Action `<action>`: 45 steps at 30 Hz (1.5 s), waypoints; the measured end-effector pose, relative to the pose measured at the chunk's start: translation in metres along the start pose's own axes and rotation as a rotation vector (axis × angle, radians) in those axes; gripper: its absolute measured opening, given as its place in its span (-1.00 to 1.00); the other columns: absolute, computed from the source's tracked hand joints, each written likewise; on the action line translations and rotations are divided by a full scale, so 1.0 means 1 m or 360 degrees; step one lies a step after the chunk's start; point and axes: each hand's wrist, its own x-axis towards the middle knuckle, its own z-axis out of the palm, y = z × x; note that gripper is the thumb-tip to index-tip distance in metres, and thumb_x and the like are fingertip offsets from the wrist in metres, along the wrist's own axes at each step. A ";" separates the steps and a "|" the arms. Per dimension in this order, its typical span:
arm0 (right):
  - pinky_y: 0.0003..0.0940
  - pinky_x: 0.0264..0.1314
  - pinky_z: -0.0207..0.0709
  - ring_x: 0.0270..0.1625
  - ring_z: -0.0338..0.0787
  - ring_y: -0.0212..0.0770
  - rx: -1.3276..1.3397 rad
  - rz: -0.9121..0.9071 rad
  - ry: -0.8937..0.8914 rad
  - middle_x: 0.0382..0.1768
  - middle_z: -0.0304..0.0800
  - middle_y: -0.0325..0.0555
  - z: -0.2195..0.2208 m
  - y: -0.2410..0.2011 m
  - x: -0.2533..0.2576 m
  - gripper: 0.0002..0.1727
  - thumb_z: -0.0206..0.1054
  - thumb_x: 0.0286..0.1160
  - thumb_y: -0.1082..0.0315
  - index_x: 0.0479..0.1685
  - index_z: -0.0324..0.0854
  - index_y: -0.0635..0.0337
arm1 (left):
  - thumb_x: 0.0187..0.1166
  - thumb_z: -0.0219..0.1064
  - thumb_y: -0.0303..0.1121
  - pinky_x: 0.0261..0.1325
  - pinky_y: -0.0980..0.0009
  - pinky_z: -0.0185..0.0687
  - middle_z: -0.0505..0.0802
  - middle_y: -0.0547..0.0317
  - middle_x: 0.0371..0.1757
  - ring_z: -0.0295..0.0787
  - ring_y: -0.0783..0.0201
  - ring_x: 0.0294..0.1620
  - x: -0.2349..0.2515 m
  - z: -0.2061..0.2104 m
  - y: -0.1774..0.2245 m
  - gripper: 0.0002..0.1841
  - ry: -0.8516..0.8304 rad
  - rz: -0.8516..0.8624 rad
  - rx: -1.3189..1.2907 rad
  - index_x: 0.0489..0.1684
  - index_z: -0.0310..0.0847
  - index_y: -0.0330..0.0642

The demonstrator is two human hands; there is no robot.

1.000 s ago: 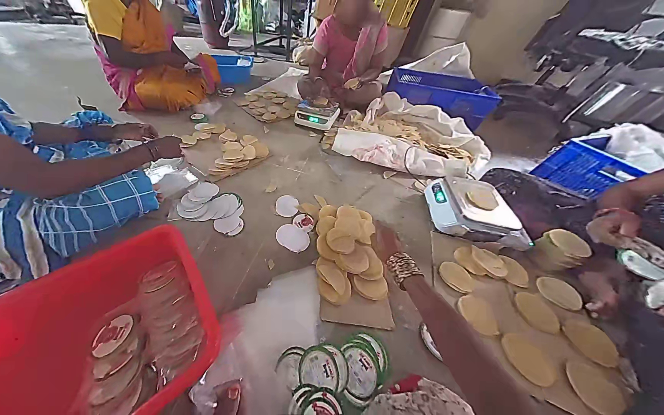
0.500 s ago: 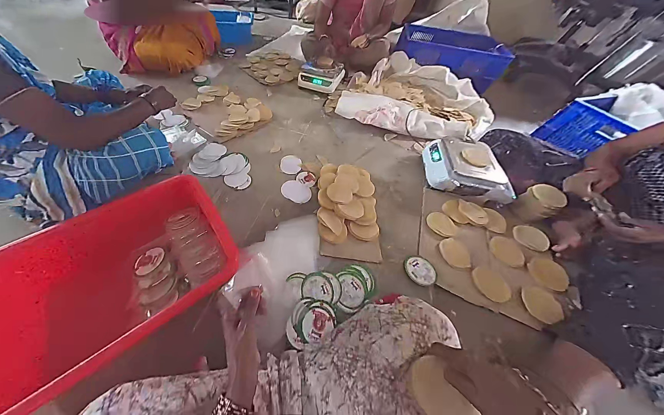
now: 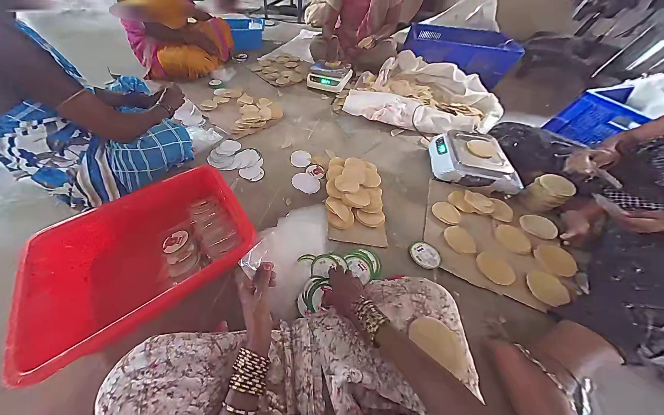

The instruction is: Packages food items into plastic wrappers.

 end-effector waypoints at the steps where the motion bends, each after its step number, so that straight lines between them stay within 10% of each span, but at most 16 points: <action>1: 0.38 0.44 0.43 0.56 0.46 0.45 0.0030 0.0049 -0.0004 0.62 0.34 0.40 0.003 -0.003 0.008 -0.11 0.56 0.37 0.07 0.67 0.30 0.34 | 0.63 0.27 -0.44 -0.25 0.52 0.72 0.80 0.23 -0.45 0.74 0.41 -0.45 -0.001 -0.001 0.001 -0.87 0.0021 -0.0013 -0.0015 -0.12 0.67 -0.35; 6: 0.28 0.40 0.52 0.38 0.70 0.31 0.0073 0.0065 -0.0046 0.26 0.72 0.34 0.003 0.003 0.016 -0.51 0.41 0.53 0.15 0.32 0.61 0.30 | 0.62 0.28 -0.47 -0.27 0.51 0.73 0.81 0.20 -0.45 0.76 0.39 -0.45 0.004 0.002 0.001 -0.88 0.0062 -0.0024 -0.0103 -0.13 0.67 -0.36; 16: 0.09 0.62 0.37 0.47 0.67 0.11 0.0416 -0.0173 0.0424 0.29 0.79 0.13 -0.017 0.036 -0.042 -0.66 0.21 0.75 0.22 0.22 0.82 0.14 | 0.64 0.29 -0.45 -0.25 0.47 0.75 0.82 0.19 -0.42 0.77 0.36 -0.43 0.008 0.004 0.001 -0.86 0.0042 -0.0009 -0.0065 -0.10 0.67 -0.37; 20: 0.09 0.13 0.68 -0.09 0.87 0.01 0.0783 -0.0329 0.0850 -0.18 0.89 0.07 -0.007 0.061 -0.053 -0.70 0.34 0.60 0.24 0.10 0.81 0.24 | 0.63 0.29 -0.45 -0.25 0.48 0.75 0.82 0.20 -0.43 0.77 0.37 -0.43 0.007 0.003 0.001 -0.87 0.0037 -0.0006 -0.0036 -0.12 0.68 -0.36; 25: -0.41 -0.43 0.67 -0.49 0.76 -0.36 0.1424 -0.0212 0.0863 -0.42 0.82 -0.16 -0.029 0.086 -0.098 -0.86 0.39 0.52 0.38 -0.17 0.75 0.29 | 0.66 0.26 -0.47 -0.27 0.50 0.74 0.82 0.21 -0.41 0.76 0.40 -0.44 0.006 0.003 0.000 -0.87 -0.0001 -0.0009 -0.0029 -0.07 0.65 -0.37; 32: -0.32 -0.02 0.72 -0.22 0.84 -0.37 0.1190 -0.0280 0.0940 -0.28 0.89 -0.15 -0.029 0.110 -0.106 -0.83 0.41 0.49 0.33 -0.18 0.83 0.25 | 0.63 0.28 -0.45 -0.28 0.52 0.75 0.82 0.26 -0.41 0.76 0.44 -0.45 0.003 0.004 -0.006 -0.87 -0.0029 0.0038 0.0026 -0.06 0.64 -0.35; 38: -0.26 -0.18 0.64 -0.37 0.73 -0.31 0.1102 -0.0072 0.0793 -0.41 0.77 -0.12 -0.057 0.166 -0.161 -0.78 0.44 0.47 0.28 -0.21 0.73 0.31 | 0.69 0.23 -0.43 -0.28 0.57 0.74 0.81 0.35 -0.41 0.75 0.50 -0.43 -0.005 0.000 0.001 -0.88 -0.0046 -0.0036 -0.0028 -0.03 0.60 -0.27; 43: 0.09 0.34 0.59 0.22 0.75 0.11 0.0738 0.0284 0.0450 0.28 0.67 0.21 -0.016 0.182 -0.176 -0.21 0.61 0.33 0.00 0.49 0.47 0.27 | 0.68 0.23 -0.43 -0.27 0.56 0.75 0.80 0.35 -0.42 0.76 0.48 -0.45 -0.004 0.009 -0.001 -0.89 -0.0123 -0.0023 0.0027 -0.07 0.62 -0.27; 45: 0.14 0.29 0.61 0.18 0.76 0.13 0.0774 0.0354 0.0583 0.20 0.71 0.19 0.000 0.179 -0.172 -0.09 0.67 0.15 -0.06 0.51 0.45 0.23 | 0.67 0.23 -0.43 -0.27 0.56 0.75 0.82 0.35 -0.41 0.77 0.48 -0.44 -0.007 0.007 -0.003 -0.89 -0.0179 -0.0006 0.0068 -0.07 0.62 -0.27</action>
